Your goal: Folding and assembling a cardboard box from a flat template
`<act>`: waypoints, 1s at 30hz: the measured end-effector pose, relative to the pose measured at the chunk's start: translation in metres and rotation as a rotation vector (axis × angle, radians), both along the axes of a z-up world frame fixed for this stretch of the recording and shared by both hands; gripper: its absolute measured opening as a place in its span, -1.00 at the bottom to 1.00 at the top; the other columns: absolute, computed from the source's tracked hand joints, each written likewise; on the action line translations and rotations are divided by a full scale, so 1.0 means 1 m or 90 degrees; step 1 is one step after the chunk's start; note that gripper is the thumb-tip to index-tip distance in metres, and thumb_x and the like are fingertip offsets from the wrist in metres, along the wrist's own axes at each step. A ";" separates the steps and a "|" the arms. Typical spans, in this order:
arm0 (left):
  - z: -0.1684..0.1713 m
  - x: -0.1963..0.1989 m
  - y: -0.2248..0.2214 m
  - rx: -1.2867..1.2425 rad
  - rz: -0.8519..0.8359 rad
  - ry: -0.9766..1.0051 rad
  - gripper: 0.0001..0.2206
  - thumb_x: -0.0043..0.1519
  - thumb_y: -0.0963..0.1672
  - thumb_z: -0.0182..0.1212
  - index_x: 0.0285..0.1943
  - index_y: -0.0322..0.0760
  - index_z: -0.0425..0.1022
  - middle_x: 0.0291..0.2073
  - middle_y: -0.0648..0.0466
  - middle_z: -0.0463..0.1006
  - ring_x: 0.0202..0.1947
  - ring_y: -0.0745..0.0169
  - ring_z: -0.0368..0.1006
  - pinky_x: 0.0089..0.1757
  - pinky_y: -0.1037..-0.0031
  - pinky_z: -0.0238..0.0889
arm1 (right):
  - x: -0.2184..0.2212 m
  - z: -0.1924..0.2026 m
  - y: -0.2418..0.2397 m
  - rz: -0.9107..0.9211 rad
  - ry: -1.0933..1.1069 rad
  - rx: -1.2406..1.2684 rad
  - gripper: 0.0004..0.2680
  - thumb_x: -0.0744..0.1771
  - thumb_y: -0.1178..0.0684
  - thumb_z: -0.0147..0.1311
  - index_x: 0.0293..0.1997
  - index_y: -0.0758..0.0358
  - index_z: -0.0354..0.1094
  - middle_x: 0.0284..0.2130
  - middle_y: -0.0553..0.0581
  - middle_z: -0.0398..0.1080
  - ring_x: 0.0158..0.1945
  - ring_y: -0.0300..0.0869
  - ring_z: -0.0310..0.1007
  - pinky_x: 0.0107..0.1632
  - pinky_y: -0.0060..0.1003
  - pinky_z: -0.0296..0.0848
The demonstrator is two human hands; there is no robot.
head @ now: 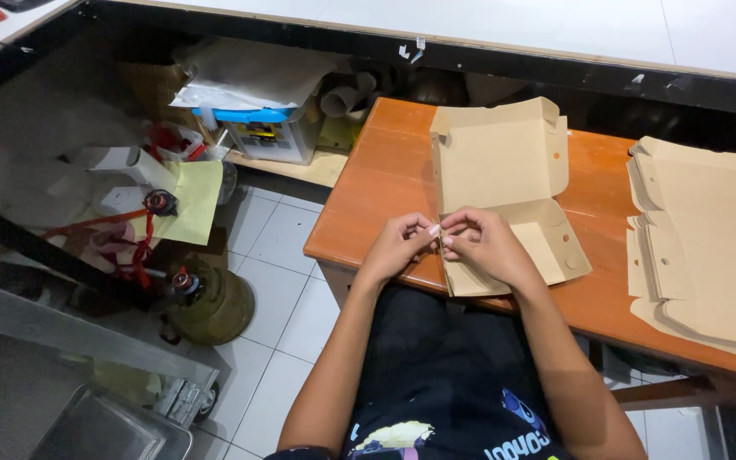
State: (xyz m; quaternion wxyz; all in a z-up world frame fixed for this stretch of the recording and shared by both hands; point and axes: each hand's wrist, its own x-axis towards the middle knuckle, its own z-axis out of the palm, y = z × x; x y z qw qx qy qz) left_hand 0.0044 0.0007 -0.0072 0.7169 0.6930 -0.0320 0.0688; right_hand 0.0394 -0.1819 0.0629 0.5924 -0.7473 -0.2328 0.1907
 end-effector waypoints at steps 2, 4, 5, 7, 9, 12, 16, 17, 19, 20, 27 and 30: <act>0.006 -0.003 -0.002 0.020 0.012 0.012 -0.91 0.25 -0.15 0.28 -0.18 -0.29 0.60 -0.49 0.03 0.60 -0.50 0.47 0.39 -0.48 0.64 0.40 | 0.001 -0.001 0.001 0.010 0.001 -0.021 -0.75 0.28 0.33 0.16 0.07 0.45 0.41 -0.16 0.41 0.49 -0.28 -0.13 0.57 -0.16 -0.22 0.70; 0.006 -0.003 -0.002 0.040 0.023 0.024 -0.90 0.24 -0.14 0.29 -0.19 -0.30 0.60 -0.50 0.03 0.60 -0.50 0.45 0.40 -0.47 0.64 0.39 | 0.000 -0.001 0.002 0.019 0.002 -0.041 -0.75 0.29 0.33 0.14 0.09 0.44 0.41 -0.13 0.42 0.50 -0.27 -0.13 0.56 -0.16 -0.24 0.69; 0.003 -0.001 -0.001 0.084 0.045 0.035 -0.89 0.25 -0.12 0.27 -0.22 -0.25 0.60 -0.53 0.04 0.59 -0.55 0.43 0.41 -0.50 0.60 0.37 | 0.000 -0.001 0.002 0.023 -0.005 -0.062 -0.75 0.29 0.31 0.14 0.09 0.41 0.43 -0.14 0.41 0.53 -0.29 -0.13 0.57 -0.17 -0.25 0.69; 0.011 -0.003 -0.003 0.129 0.068 0.044 -0.88 0.26 -0.09 0.25 -0.25 -0.20 0.60 -0.56 0.06 0.58 -0.60 0.41 0.43 -0.53 0.57 0.36 | -0.001 0.001 0.003 0.027 -0.013 -0.080 -0.75 0.30 0.30 0.13 0.10 0.38 0.44 -0.15 0.40 0.55 -0.30 -0.14 0.58 -0.18 -0.26 0.69; 0.032 -0.012 -0.008 0.267 0.118 0.077 -0.79 0.24 0.02 0.20 -0.28 -0.11 0.58 -0.51 0.13 0.55 -0.46 0.29 0.47 -0.34 0.40 0.36 | -0.003 0.005 0.003 0.026 -0.020 -0.118 -0.74 0.31 0.24 0.12 0.14 0.32 0.44 -0.14 0.38 0.58 -0.25 -0.11 0.59 -0.13 -0.25 0.68; 0.049 -0.018 -0.013 0.352 0.138 0.104 -0.66 0.22 0.13 0.16 -0.31 -0.11 0.53 -0.50 0.12 0.54 -0.37 0.17 0.50 -0.23 0.31 0.36 | -0.019 0.033 0.003 0.064 -0.083 -0.179 -0.71 0.32 0.15 0.12 0.19 0.26 0.40 -0.05 0.32 0.58 -0.05 -0.01 0.60 0.02 -0.07 0.60; 0.038 0.001 -0.005 0.379 0.135 0.108 -0.75 0.20 0.04 0.13 -0.26 -0.15 0.53 -0.44 0.03 0.57 -0.28 -0.03 0.55 -0.18 0.17 0.37 | -0.030 0.045 -0.012 0.073 -0.111 -0.228 -0.69 0.33 0.12 0.05 0.23 0.27 0.40 0.04 0.27 0.56 0.13 0.08 0.54 0.15 0.01 0.49; 0.047 0.000 -0.004 0.414 0.144 0.122 -0.76 0.19 0.03 0.11 -0.25 -0.14 0.52 -0.42 0.01 0.58 -0.25 -0.09 0.56 -0.17 0.16 0.38 | -0.034 0.050 -0.019 0.050 -0.148 -0.229 -0.70 0.33 0.12 0.08 0.20 0.28 0.43 0.02 0.32 0.55 0.14 0.14 0.52 0.18 0.03 0.46; 0.066 -0.003 -0.001 0.453 0.147 0.133 -0.77 0.18 0.02 0.08 -0.24 -0.13 0.52 -0.39 0.00 0.60 -0.21 -0.14 0.58 -0.16 0.14 0.38 | -0.038 0.053 -0.038 0.021 -0.185 -0.228 -0.72 0.33 0.12 0.10 0.17 0.29 0.46 0.00 0.36 0.55 0.14 0.20 0.51 0.21 0.06 0.44; 0.075 -0.005 0.000 0.485 0.151 0.127 -0.78 0.19 -0.01 0.07 -0.21 -0.16 0.51 -0.35 -0.04 0.61 -0.18 -0.19 0.58 -0.13 0.10 0.39 | -0.037 0.050 -0.052 -0.064 -0.241 -0.191 -0.77 0.33 0.12 0.14 0.09 0.21 0.52 -0.11 0.28 0.59 0.04 0.13 0.56 0.13 0.00 0.49; 0.100 0.001 -0.005 0.597 0.123 0.087 -0.68 0.20 -0.21 -0.04 0.10 -0.32 0.52 -0.18 -0.31 0.63 -0.06 -0.44 0.56 -0.04 -0.08 0.37 | -0.035 -0.012 -0.131 -0.351 -0.295 -0.174 -0.87 0.29 -0.07 0.33 -0.21 0.06 0.53 -0.58 -0.01 0.47 -0.51 -0.24 0.38 -0.31 -0.37 0.40; 0.066 0.026 0.007 0.651 0.135 0.069 -0.74 0.24 -0.19 0.02 0.02 -0.26 0.60 -0.25 -0.19 0.65 -0.08 -0.34 0.57 0.02 -0.01 0.34 | -0.045 -0.034 -0.137 -0.309 -0.213 -0.157 -0.74 0.30 -0.05 0.26 0.05 0.13 0.41 -0.54 0.12 0.52 -0.49 -0.17 0.39 -0.29 -0.29 0.41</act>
